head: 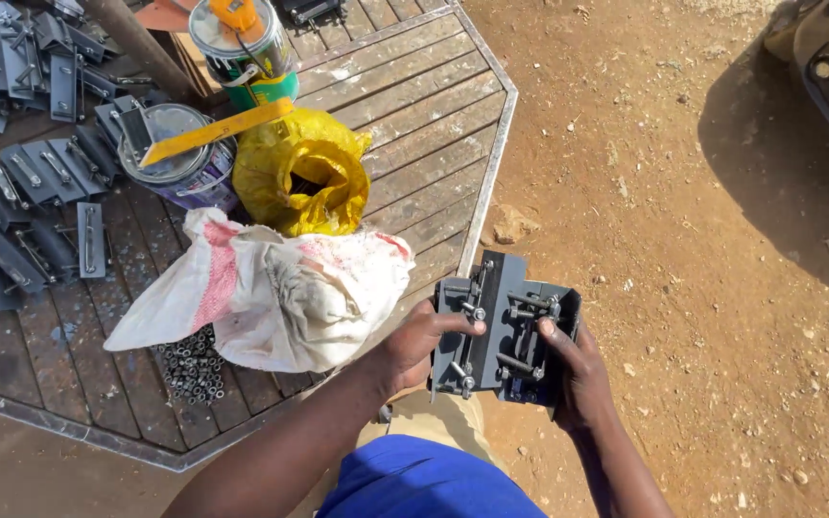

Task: The person assembles metal hardware components by inserting threaded rods into rectangular metal plates and securing them with nuts. The person repeatedly picks up plates and rods, aligns the parts, and tightens the nuts by hand, stacking the finished assemblies on a wooden workbench.

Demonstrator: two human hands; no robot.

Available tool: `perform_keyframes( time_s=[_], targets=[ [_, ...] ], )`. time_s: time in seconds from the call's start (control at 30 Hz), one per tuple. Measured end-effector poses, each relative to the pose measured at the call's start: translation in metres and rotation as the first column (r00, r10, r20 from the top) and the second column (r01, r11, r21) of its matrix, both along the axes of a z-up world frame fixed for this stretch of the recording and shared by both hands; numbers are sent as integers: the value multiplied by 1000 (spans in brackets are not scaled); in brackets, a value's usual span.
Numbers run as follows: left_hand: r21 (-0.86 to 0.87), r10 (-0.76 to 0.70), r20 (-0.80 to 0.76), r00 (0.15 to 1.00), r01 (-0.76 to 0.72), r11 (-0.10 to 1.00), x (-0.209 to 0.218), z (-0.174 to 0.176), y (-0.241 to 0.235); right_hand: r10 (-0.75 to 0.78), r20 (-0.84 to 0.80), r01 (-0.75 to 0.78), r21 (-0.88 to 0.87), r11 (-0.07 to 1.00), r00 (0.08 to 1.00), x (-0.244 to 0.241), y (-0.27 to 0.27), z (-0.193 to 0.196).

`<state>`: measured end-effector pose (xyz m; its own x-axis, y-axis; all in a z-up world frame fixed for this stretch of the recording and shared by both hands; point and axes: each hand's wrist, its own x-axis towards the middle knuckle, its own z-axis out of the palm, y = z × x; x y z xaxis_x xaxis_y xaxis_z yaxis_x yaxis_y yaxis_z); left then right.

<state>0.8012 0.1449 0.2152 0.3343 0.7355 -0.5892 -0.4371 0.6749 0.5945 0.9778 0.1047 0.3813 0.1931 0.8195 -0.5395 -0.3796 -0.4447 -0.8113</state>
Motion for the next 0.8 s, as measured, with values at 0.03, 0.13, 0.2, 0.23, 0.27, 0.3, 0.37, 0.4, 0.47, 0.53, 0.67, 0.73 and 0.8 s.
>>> perform_keyframes(
  time_s=[0.03,0.13,0.2,0.23,0.27,0.3,0.37,0.4,0.47,0.53,0.67,0.73,0.8],
  targets=[
    [-11,8,5,1000,-8,1000,11,-7,13,3,-2,-3,-1,1000,1000,13,17,-1],
    [-2,85,27,996,-85,996,48,-1,61,40,-3,-40,-20,999,999,54,70,-12],
    [6,117,15,993,-117,993,64,-6,87,87,-9,-87,-19,996,996,76,106,-12],
    [25,128,11,992,-128,991,73,-9,103,114,-8,-114,-6,993,993,88,126,-11],
    [30,151,10,989,-151,988,82,-7,120,137,-9,-137,-1,991,991,94,148,-6],
    [70,167,8,986,-167,983,90,-6,137,160,-3,-160,-3,987,987,99,169,-1],
    [101,215,-8,977,-213,972,96,-17,171,214,-10,-214,-12,977,977,106,212,-2],
    [72,256,21,966,-257,964,98,-28,186,249,-14,-248,21,968,969,111,231,-4],
    [42,322,51,945,-324,945,112,-61,219,308,-15,-307,54,950,951,121,270,-10],
    [50,386,77,919,-390,919,132,-100,259,367,-29,-363,90,927,930,130,311,-17],
    [45,516,88,852,-521,852,155,-92,320,476,-15,-472,99,876,879,154,393,-24],
    [56,589,94,802,-595,802,168,-68,354,536,-7,-531,125,838,844,165,440,-33],
    [38,643,85,761,-648,761,187,-57,386,597,16,-594,108,797,802,176,482,-28]
  ],
)
